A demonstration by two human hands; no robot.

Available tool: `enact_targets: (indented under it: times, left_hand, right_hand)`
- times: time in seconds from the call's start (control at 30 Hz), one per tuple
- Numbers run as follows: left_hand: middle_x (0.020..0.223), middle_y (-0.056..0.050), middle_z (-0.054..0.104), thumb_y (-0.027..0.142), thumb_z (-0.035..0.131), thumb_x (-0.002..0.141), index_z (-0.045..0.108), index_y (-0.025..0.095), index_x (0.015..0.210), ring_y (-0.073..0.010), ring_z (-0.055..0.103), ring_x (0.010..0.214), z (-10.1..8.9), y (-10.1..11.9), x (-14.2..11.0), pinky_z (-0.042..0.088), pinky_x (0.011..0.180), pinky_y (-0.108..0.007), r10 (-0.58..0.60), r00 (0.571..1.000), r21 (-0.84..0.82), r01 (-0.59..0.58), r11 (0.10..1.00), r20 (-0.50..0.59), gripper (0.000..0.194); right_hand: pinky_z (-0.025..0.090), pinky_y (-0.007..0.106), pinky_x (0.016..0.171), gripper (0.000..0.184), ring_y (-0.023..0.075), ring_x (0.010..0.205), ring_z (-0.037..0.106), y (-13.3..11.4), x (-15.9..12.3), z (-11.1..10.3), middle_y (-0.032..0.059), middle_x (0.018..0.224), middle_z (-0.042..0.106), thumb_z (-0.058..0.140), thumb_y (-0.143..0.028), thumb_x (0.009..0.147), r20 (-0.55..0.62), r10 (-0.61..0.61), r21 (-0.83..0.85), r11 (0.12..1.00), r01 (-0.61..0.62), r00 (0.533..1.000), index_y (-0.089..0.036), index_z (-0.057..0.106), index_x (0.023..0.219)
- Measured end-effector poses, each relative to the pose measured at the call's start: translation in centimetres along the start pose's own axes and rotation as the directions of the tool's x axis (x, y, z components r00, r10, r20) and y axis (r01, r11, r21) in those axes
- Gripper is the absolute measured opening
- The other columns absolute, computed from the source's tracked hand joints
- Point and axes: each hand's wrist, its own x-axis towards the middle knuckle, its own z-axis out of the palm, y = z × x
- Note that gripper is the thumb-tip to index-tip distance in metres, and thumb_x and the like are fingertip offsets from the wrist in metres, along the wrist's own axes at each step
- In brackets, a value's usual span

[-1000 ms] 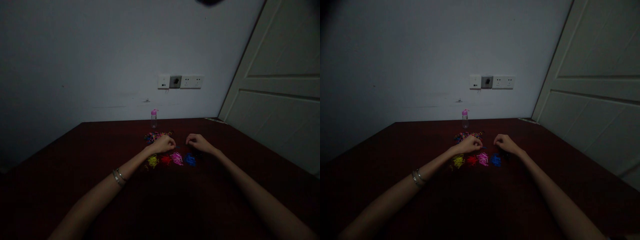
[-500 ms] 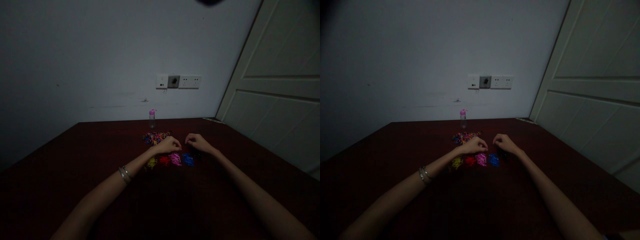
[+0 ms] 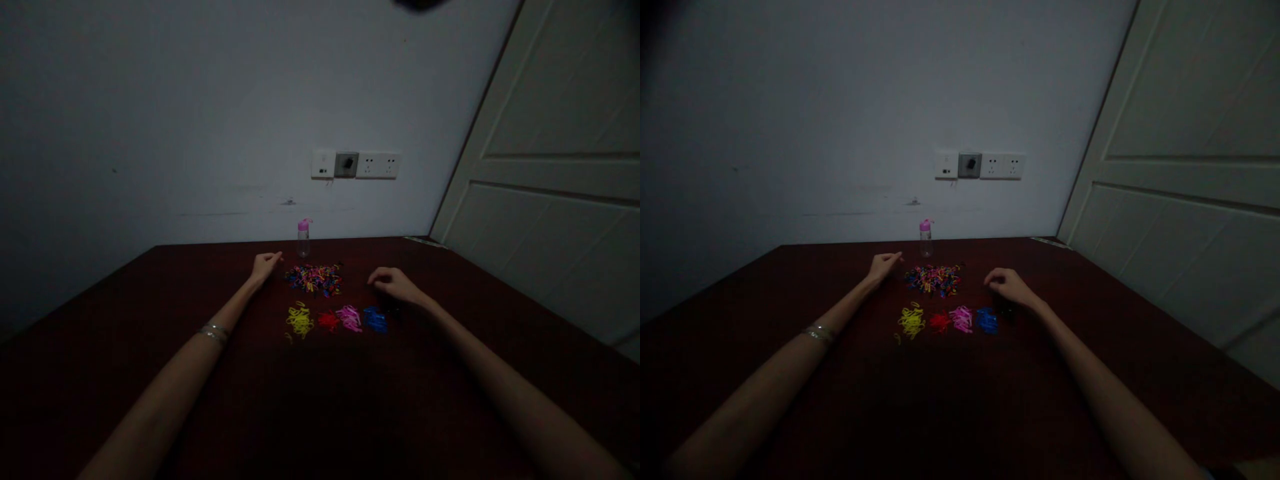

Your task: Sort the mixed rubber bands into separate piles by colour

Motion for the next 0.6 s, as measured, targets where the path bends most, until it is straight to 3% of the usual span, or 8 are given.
enact_targets:
  times: [0.17, 0.4, 0.6]
  left_hand:
    - [0.037, 0.006, 0.034, 0.053, 0.054, 0.066, 0.063, 0.01, 0.068, -0.0054, 0.027, 0.035, 0.0, -0.3, -0.5, 0.017, 0.039, -0.02, -0.066, 0.998, -0.097, 0.066, 0.993, 0.005, 0.044]
    - [0.039, 0.006, 0.035, 0.054, 0.053, 0.067, 0.063, 0.009, 0.068, -0.0053, 0.027, 0.036, 0.2, -0.3, -0.7, 0.018, 0.04, -0.02, -0.022, 0.999, -0.07, 0.025, 0.997, 0.043, 0.046]
    - [0.038, 0.006, 0.035, 0.056, 0.053, 0.067, 0.064, 0.009, 0.066, -0.0058, 0.028, 0.037, 0.3, -0.8, -0.6, 0.02, 0.041, -0.02, 0.015, 0.998, -0.039, -0.012, 0.999, 0.064, 0.047]
  right_hand:
    - [0.043, 0.027, 0.064, 0.017, 0.014, 0.07, 0.054, -0.7, 0.5, 0.5, 0.0033, 0.08, 0.06, 0.052, -0.023, 0.069, 0.037, -0.039, 0.023, 0.999, 0.038, 0.999, -0.015, 0.064, 0.078]
    - [0.043, 0.027, 0.066, 0.023, 0.0141, 0.073, 0.054, -4.2, 1.5, 2.3, 0.0045, 0.083, 0.062, 0.057, -0.035, 0.073, 0.237, -0.162, -0.026, 0.985, 0.172, 0.958, -0.017, 0.065, 0.085]
    - [0.043, 0.027, 0.068, 0.02, 0.0151, 0.074, 0.056, -4.8, 2.7, 3.5, 0.0049, 0.083, 0.063, 0.057, -0.033, 0.074, 0.28, -0.161, -0.128, 0.971, 0.203, 0.946, -0.016, 0.064, 0.083]
